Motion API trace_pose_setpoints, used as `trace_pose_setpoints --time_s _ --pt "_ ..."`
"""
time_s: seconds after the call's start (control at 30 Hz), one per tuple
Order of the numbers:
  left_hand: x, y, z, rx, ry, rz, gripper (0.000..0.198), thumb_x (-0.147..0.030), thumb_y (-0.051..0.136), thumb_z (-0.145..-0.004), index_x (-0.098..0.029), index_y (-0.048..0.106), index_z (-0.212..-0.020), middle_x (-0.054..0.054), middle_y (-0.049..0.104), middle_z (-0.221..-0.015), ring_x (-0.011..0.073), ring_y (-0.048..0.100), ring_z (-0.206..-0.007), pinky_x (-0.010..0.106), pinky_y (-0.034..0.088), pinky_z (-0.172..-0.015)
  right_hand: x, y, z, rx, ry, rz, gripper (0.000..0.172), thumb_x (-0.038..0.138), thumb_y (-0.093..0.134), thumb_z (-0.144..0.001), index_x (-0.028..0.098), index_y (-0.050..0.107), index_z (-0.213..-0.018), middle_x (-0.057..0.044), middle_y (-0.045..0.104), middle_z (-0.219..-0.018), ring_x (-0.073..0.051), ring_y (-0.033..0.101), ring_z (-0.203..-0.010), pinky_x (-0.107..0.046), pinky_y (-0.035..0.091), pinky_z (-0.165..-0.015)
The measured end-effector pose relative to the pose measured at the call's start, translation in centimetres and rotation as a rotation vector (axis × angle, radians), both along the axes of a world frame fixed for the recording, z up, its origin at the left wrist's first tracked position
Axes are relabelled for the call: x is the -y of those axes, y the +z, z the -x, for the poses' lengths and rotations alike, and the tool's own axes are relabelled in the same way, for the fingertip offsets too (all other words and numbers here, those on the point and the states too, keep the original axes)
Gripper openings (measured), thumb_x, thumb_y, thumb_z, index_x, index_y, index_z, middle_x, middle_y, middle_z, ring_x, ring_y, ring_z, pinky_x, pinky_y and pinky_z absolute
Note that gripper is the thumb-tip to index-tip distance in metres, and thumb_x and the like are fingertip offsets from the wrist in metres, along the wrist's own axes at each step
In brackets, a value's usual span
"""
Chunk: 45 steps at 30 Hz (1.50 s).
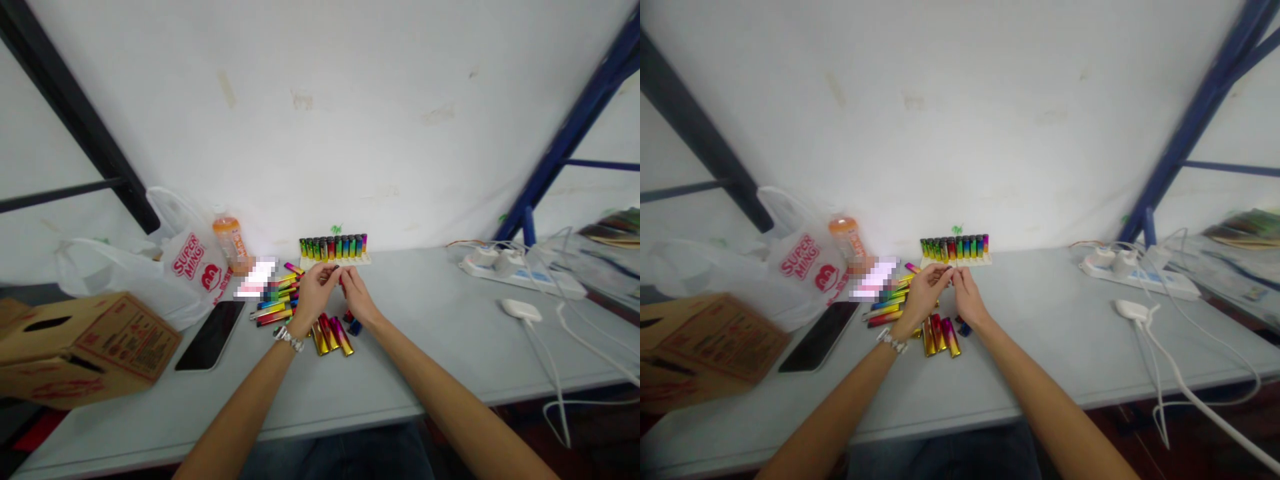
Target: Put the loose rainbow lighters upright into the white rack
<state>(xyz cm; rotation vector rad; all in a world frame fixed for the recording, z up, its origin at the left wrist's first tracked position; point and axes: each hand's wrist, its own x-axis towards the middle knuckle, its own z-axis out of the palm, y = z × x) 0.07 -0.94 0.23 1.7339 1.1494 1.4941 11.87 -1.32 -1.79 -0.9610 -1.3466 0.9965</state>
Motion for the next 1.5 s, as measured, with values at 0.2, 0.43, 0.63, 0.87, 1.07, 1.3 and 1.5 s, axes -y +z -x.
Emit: trace_pose_setpoints --time_s 0.2,0.43,0.63,0.87,1.07,1.3,1.5 --pt "-2.6 3.0 1.2 -0.119 -0.095 -0.009 0.021 -0.035 0.068 -0.085 -0.016 0.07 -0.093 0.006 0.075 -0.088 0.0177 0.07 -0.081 0.03 0.057 -0.077 -0.5 0.3 -0.7 0.121 -0.097 -0.123 0.027 0.041 0.053 -0.088 0.022 0.054 -0.108 -0.006 0.061 -0.105 -0.02 0.055 -0.097 -0.032 0.046 -0.079" --pt "-8.7 6.6 1.4 -0.483 -0.081 -0.166 0.013 -0.018 0.066 -0.083 -0.017 0.072 -0.094 0.006 0.074 -0.09 0.0187 0.069 -0.084 0.033 0.056 -0.083 -1.2 1.3 -2.8 0.073 -0.291 -0.083 0.019 0.038 0.053 -0.083 0.021 0.055 -0.091 -0.006 0.062 -0.091 -0.02 0.055 -0.087 -0.029 0.044 -0.071" --pt "-11.7 5.5 1.2 -0.673 -0.066 -0.184 0.015 -0.012 0.066 -0.079 -0.019 0.075 -0.09 0.006 0.076 -0.089 0.0204 0.07 -0.083 0.034 0.055 -0.085 -1.3 1.1 -2.7 0.085 -0.242 -0.104 0.016 0.037 0.054 -0.083 0.021 0.057 -0.085 -0.003 0.061 -0.082 -0.018 0.054 -0.08 -0.03 0.044 -0.074" --pt "-12.6 4.2 1.4 -0.667 -0.07 -0.176 0.016 -0.014 0.067 -0.079 -0.019 0.078 -0.09 0.006 0.077 -0.087 0.0217 0.07 -0.083 0.036 0.054 -0.086 -1.4 1.3 -3.1 0.119 -0.237 -0.11 0.015 0.035 0.053 -0.082 0.021 0.058 -0.079 -0.003 0.062 -0.078 -0.018 0.055 -0.078 -0.031 0.043 -0.076" --pt "-13.1 4.6 1.9 -0.68 -0.094 -0.109 0.014 -0.012 0.069 -0.077 -0.019 0.079 -0.085 0.005 0.076 -0.081 0.0212 0.069 -0.077 0.035 0.054 -0.083 -1.6 1.1 -3.5 0.14 -0.246 -0.104 0.018 0.038 0.055 -0.082 0.021 0.059 -0.078 -0.002 0.063 -0.077 -0.018 0.055 -0.076 -0.03 0.042 -0.073" --pt "-12.2 3.5 2.2 -0.854 0.059 -0.276 0.021 -0.018 0.061 -0.084 -0.022 0.08 -0.091 0.011 0.067 -0.095 0.0275 0.058 -0.098 0.045 0.048 -0.093 -1.4 0.8 -4.4 0.305 -0.23 -0.115 0.012 0.028 0.051 -0.083 0.02 0.06 -0.08 -0.002 0.061 -0.077 -0.018 0.055 -0.076 -0.032 0.043 -0.076" --pt "-9.3 3.4 2.7 -1.015 0.166 -0.298 0.049 -0.009 0.052 -0.082 -0.021 0.066 -0.128 0.013 0.057 -0.121 0.03 0.05 -0.112 0.047 0.046 -0.095 1.3 1.4 -6.3 0.826 0.016 -0.215 0.033 0.011 0.055 -0.07 0.02 0.07 -0.097 -0.008 0.06 -0.102 -0.025 0.052 -0.102 -0.039 0.039 -0.092"
